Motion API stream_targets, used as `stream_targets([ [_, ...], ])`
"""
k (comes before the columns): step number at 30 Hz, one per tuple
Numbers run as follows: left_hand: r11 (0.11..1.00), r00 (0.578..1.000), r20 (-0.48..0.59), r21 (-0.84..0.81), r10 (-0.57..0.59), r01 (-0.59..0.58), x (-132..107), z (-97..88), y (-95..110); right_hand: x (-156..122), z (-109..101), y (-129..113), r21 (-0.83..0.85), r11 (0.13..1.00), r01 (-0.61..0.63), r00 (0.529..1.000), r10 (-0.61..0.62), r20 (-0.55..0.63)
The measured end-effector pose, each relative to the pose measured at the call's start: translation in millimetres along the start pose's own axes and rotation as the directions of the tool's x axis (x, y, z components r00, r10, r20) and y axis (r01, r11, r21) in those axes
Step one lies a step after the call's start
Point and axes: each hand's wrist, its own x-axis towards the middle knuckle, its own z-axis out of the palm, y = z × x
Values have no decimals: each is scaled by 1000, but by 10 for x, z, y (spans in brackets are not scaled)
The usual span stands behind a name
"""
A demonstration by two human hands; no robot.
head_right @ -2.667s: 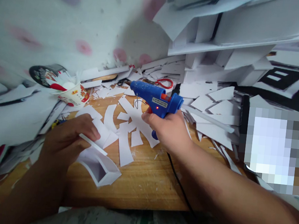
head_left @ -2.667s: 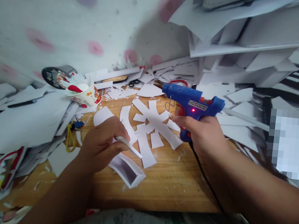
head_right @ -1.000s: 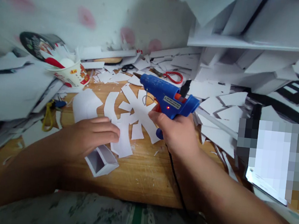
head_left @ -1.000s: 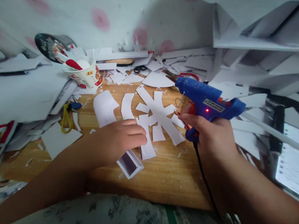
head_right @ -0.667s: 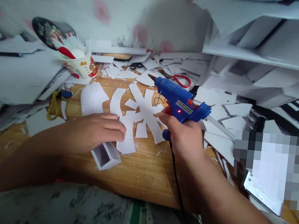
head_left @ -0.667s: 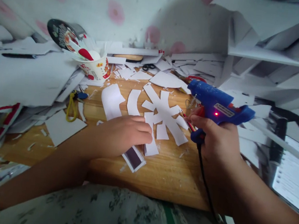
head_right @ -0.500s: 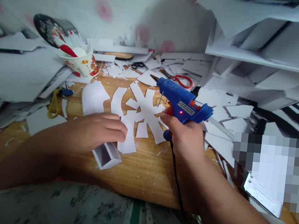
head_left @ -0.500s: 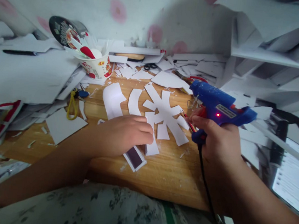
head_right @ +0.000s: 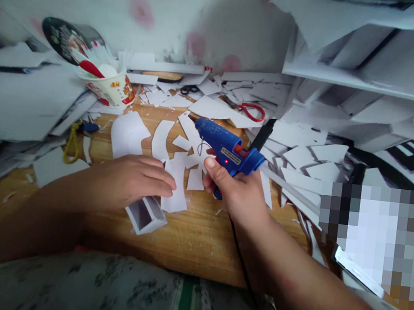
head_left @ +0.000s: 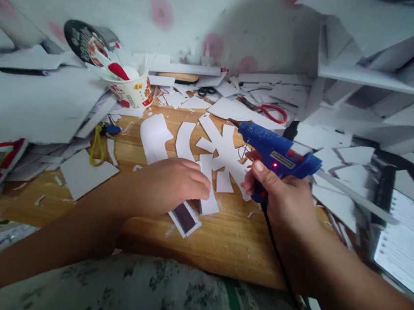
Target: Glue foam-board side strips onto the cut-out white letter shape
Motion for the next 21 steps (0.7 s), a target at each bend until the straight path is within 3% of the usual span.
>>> stream_targets([
  [4,999,999,-13,-2,38,-38,-5,7,-5,-3,37,65,18,1000,2,1000,-2,10],
  [7,999,994,-99,-35,34,-38,-31,-55,-2,-5,67,104,10,1000,-19,999,19,-26],
  [12,976,933,-289,-25,-215,217,-85,-157,-102,-28,136,180,27,999,-44,999,44,-14],
  [21,965,940,-218,-58,-262,255,-76,-55,-218,-118,286,297,-92,995,-45,998,48,31],
])
